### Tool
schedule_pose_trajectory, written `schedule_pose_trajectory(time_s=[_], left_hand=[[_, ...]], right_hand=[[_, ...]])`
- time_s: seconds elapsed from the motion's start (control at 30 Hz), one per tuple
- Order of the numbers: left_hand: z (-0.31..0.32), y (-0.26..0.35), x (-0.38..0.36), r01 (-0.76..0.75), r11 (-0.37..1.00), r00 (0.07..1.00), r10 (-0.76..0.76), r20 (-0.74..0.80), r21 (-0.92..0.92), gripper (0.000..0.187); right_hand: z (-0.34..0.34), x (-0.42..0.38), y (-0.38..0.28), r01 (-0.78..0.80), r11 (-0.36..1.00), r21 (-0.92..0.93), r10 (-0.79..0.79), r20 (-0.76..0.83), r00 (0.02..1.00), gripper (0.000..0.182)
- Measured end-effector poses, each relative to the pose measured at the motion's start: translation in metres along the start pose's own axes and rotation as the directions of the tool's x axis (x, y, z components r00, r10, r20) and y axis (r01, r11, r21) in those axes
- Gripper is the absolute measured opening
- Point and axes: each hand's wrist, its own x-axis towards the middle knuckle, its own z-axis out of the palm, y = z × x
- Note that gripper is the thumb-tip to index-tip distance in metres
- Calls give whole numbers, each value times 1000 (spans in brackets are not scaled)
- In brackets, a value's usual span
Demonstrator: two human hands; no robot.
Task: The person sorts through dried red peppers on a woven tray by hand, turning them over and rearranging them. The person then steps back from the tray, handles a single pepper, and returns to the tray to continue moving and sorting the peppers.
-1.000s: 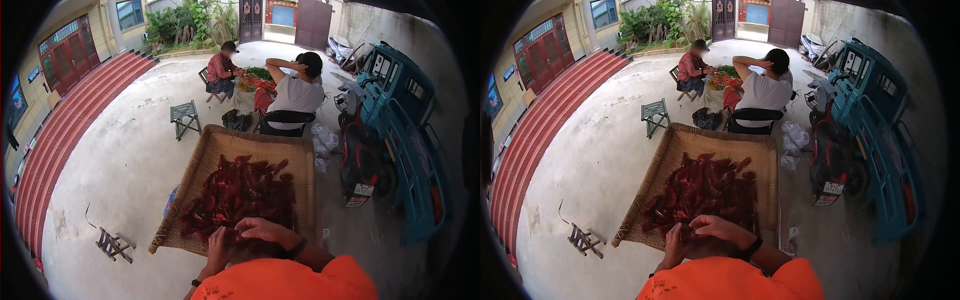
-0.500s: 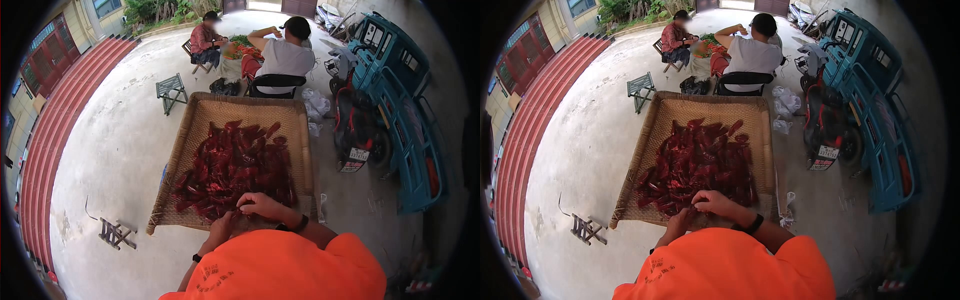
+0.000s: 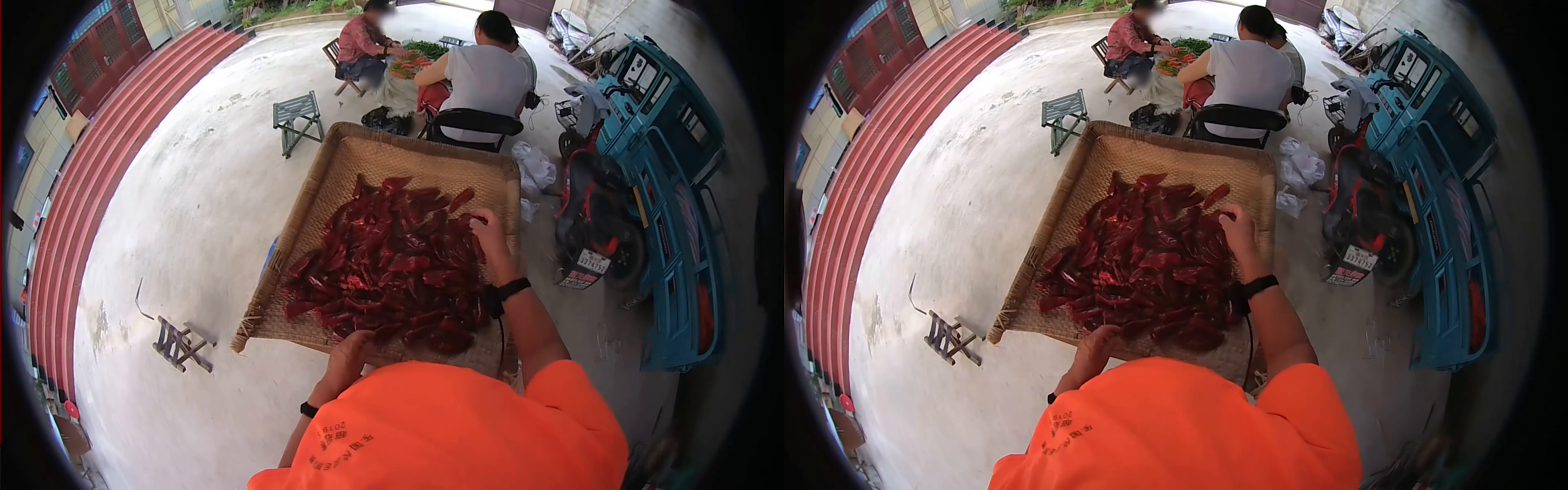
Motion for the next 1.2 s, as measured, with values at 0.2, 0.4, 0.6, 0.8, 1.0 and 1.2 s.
schedule_pose_trajectory(time_s=[0.2,0.4,0.6,0.8,1.0,1.2], left_hand=[[4,-15,-10,-141,983,987,149,-62,114,23],[6,-17,-22,-26,997,996,33,-87,79,23],[8,-29,-24,16,999,997,-13,-73,47,23],[6,-26,-17,-59,997,994,64,-88,52,22],[5,-36,-7,-128,976,980,151,-127,175,17],[-14,-49,3,17,967,929,79,-360,255,16]], right_hand=[[7,34,-1,-131,991,-13,131,0,991,34],[12,69,21,-222,974,37,217,106,970,39],[-1,73,36,-303,911,279,316,-4,949,51],[10,-13,-28,-429,788,442,350,251,902,26],[28,-127,-92,-423,895,142,243,641,728,24],[48,-201,-77,-292,956,-30,212,758,617,28]])
